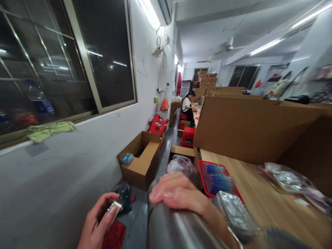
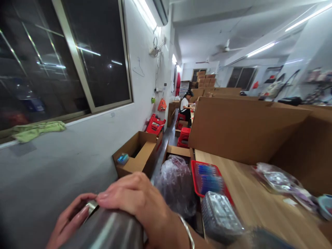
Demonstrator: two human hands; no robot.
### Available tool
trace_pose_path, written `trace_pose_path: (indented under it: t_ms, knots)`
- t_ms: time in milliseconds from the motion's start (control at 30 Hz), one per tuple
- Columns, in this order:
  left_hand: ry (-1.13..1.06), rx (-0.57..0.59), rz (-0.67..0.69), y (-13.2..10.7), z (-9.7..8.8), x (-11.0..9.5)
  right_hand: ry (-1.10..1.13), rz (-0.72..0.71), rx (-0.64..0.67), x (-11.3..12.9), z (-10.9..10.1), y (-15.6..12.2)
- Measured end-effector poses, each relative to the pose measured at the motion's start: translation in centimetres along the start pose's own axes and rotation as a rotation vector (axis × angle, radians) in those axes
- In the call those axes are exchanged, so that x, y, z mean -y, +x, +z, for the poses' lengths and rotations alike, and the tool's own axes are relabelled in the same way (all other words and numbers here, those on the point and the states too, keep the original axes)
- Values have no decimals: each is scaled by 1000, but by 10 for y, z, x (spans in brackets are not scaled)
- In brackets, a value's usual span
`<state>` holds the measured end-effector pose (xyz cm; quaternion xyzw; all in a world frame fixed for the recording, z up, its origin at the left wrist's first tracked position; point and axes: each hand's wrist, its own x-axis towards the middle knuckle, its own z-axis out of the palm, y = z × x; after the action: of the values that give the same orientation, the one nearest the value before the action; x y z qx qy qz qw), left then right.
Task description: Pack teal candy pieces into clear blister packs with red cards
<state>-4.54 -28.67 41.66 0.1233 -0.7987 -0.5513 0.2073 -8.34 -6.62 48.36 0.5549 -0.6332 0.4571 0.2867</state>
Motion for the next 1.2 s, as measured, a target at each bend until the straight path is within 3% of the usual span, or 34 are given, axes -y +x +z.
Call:
trace_pose_path:
  t_ms: [100,200,333,400,533,633,767,933,1100,1200]
  knots:
    - [-90,91,-16,-2,-7,-9,268,151,14,-10,32,-25]
    - [-110,98,59,-8,-20,-24,373,254,-84,-14,56,-47]
    - [-90,157,273,-15,-40,-39,410,300,40,-16,60,-65]
    - [-58,171,328,-17,-44,-45,428,390,110,-14,56,-69]
    - [54,199,510,-19,-32,-59,368,629,136,-7,59,-72]
    - [235,237,660,-19,-16,-66,306,711,140,-5,69,-73]
    - [473,238,762,-21,-4,-62,303,716,105,-8,80,-76]
    - [545,214,900,-16,0,-50,345,709,56,-14,87,-81]
    - [448,406,911,3,-1,-43,433,754,68,-21,96,-87]
    - [344,501,889,14,-4,-27,491,830,86,-28,103,-93]
